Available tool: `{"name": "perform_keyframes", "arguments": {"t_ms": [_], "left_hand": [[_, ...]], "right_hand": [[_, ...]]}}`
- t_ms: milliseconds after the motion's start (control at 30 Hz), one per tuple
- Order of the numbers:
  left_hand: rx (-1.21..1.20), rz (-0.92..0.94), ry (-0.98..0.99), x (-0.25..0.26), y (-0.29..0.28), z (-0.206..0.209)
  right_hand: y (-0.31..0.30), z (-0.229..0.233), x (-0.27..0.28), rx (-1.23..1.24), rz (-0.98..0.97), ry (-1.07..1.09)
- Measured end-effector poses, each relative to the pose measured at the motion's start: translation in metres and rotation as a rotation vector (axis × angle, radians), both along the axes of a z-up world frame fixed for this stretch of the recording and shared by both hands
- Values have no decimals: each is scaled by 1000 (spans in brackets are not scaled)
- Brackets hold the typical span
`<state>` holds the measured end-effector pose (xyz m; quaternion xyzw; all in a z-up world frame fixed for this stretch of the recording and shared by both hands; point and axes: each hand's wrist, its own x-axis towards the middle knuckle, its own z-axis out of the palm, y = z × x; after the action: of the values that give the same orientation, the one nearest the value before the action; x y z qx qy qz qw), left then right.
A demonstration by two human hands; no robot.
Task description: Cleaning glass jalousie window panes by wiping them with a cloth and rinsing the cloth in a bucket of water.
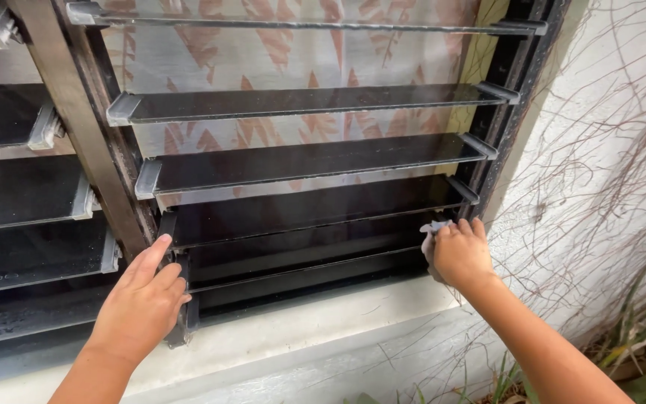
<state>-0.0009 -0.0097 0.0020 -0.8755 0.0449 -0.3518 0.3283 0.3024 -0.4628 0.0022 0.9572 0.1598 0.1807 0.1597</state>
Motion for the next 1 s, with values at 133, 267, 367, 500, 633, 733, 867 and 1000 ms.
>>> {"name": "perform_keyframes", "arguments": {"t_ms": [133, 267, 367, 500, 633, 733, 867, 1000], "left_hand": [[-7, 4, 5, 1, 3, -3], [-10, 12, 19, 3, 4, -7], [-28, 1, 14, 2, 2, -2], [-57, -18, 22, -1, -2, 2], [-94, -56, 10, 0, -3, 3], [-103, -133, -27, 0, -2, 1], [-113, -149, -51, 9, 10, -14], [-102, -189, -87, 16, 17, -21]], "right_hand": [[-8, 29, -42, -8, -72, 79], [-14, 52, -77, 187, -311, 442], [-13, 37, -48, 471, 3, 118], [23, -9, 28, 410, 319, -137], [76, -20, 57, 527, 104, -104], [142, 10, 7, 323, -163, 212], [255, -6, -77, 205, 365, 60], [367, -21, -132, 529, 768, -117]]}}
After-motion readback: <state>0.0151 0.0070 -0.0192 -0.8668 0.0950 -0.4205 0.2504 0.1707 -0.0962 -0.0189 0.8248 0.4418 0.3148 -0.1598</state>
